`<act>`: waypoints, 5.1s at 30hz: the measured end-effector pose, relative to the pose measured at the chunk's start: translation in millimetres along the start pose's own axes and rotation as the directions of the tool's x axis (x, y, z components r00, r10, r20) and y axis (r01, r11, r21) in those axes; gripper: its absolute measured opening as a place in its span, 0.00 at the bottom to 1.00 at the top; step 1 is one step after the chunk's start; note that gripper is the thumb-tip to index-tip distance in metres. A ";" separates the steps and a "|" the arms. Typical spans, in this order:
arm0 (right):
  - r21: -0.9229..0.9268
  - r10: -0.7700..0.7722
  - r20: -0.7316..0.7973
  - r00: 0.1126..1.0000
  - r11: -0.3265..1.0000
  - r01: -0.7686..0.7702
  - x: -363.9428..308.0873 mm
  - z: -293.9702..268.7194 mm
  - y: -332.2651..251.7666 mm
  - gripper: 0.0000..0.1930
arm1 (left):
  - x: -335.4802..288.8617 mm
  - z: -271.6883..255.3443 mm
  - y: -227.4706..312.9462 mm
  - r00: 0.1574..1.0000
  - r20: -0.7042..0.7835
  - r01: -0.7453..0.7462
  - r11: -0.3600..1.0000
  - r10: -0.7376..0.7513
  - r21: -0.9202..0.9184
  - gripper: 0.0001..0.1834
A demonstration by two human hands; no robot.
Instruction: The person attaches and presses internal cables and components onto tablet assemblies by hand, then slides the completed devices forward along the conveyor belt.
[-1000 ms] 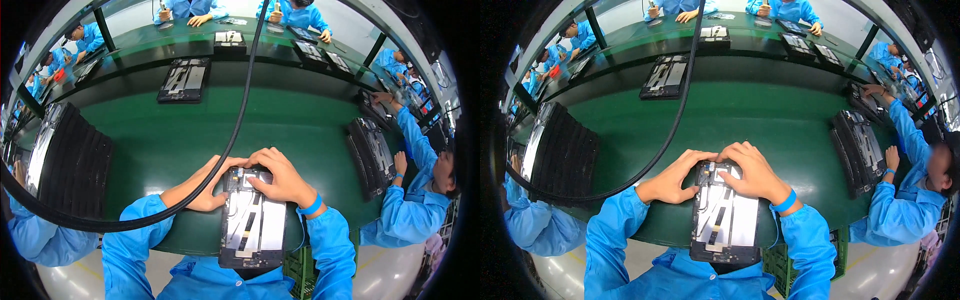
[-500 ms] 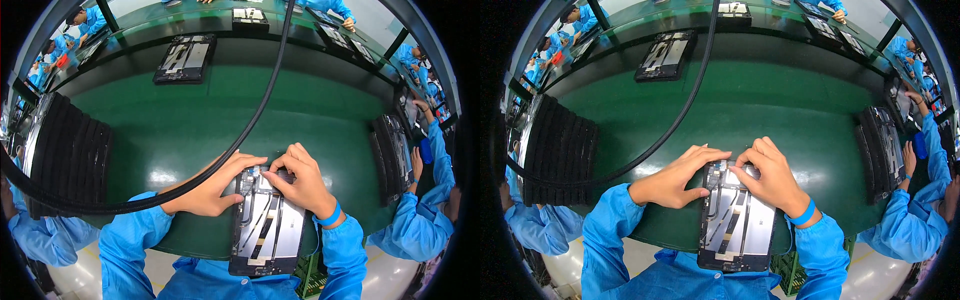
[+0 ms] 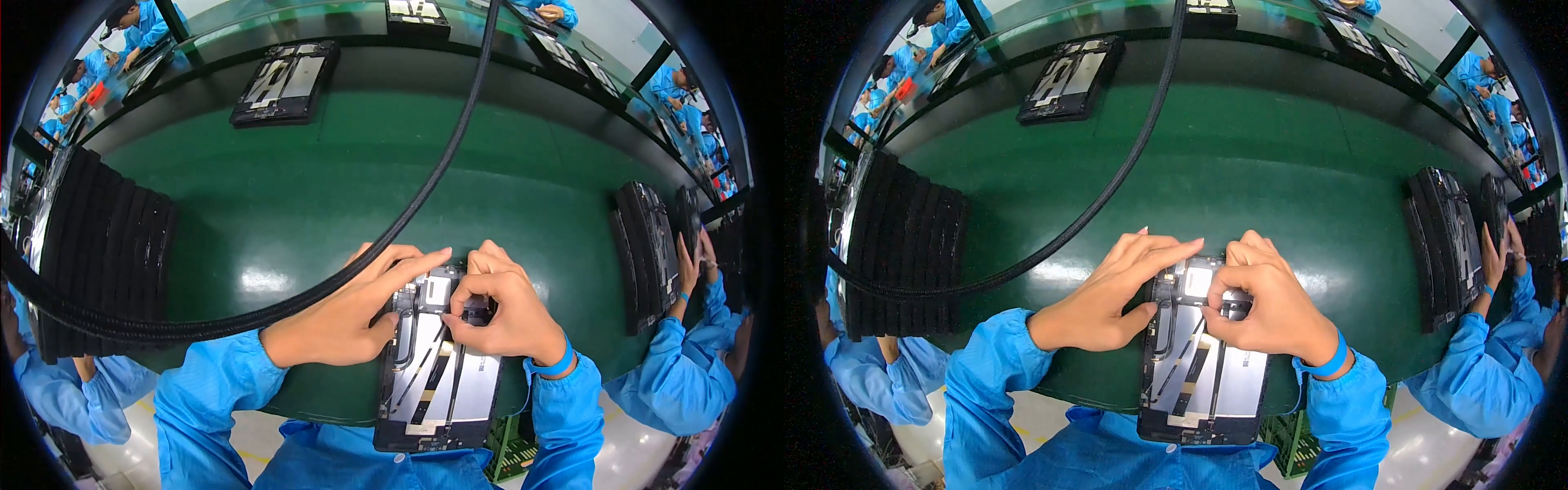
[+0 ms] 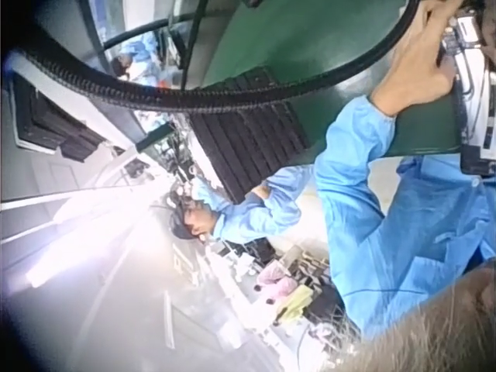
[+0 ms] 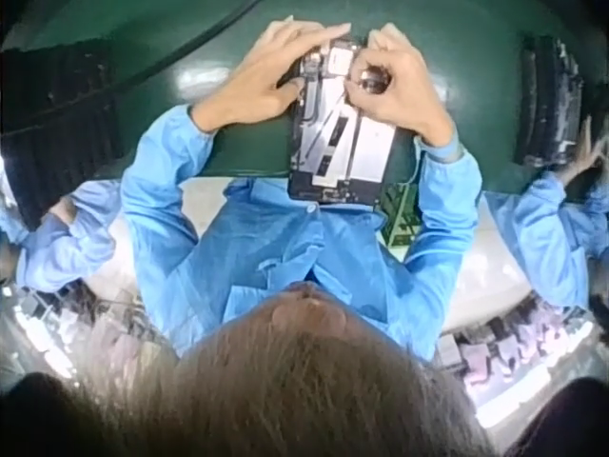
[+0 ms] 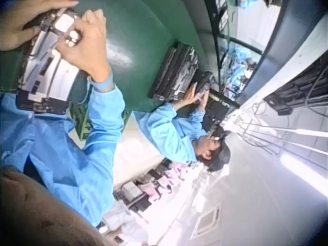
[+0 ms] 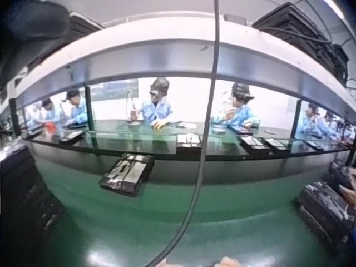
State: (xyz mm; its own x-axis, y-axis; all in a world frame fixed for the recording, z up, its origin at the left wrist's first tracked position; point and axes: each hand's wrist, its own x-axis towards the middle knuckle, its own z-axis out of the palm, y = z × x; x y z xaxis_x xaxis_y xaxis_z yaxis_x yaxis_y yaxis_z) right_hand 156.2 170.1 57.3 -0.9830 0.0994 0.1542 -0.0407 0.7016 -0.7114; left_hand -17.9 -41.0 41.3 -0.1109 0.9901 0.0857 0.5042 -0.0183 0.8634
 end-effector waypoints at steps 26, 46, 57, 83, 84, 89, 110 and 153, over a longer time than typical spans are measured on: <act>0.105 -0.066 0.021 0.998 0.992 0.064 -5.1 1.6 12.2 0.06 | -30.5 29.2 -5.2 0.849 -0.176 -0.332 0.762 0.499 0.556 0.25; 0.138 -0.151 -0.025 0.988 0.979 0.153 -11.2 1.0 27.4 0.08 | -32.9 61.0 20.2 0.904 -0.233 -0.136 0.758 0.358 0.638 0.18; 0.056 -0.119 0.033 0.992 0.992 0.117 -16.6 -35.9 29.7 0.06 | 11.6 24.7 6.9 0.690 0.245 -0.625 0.389 0.682 0.677 0.22; 0.121 0.128 0.336 0.933 0.977 -0.178 -36.9 -68.3 63.8 0.06 | 29.9 103.8 39.1 0.929 -0.072 -0.267 0.794 0.363 0.547 0.19; 0.123 0.128 0.342 0.931 0.976 -0.179 -36.0 -67.3 63.8 0.06 | 28.2 103.6 37.8 0.927 -0.070 -0.271 0.789 0.367 0.552 0.19; 0.140 0.102 0.343 0.934 0.978 -0.158 -37.2 -67.3 62.8 0.07 | 26.4 103.7 39.4 0.925 -0.068 -0.274 0.781 0.374 0.562 0.19; 0.129 0.115 0.338 0.934 0.978 -0.167 -38.0 -75.1 59.0 0.06 | 36.9 105.1 45.5 0.919 -0.050 -0.320 0.814 0.391 0.484 0.21; 0.182 0.005 0.223 0.975 0.982 -0.047 -34.1 -56.4 65.2 0.37 | 51.4 94.6 36.2 0.892 -0.061 -0.355 0.775 0.449 0.523 0.12</act>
State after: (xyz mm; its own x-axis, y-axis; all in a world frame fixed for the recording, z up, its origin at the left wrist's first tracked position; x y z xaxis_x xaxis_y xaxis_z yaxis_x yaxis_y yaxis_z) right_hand 197.1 252.2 44.3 -0.9983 -0.0575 -0.0063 -0.0268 0.5559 -0.8308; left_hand 75.7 22.4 30.0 0.0755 0.8661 0.4941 0.8779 -0.2927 0.3789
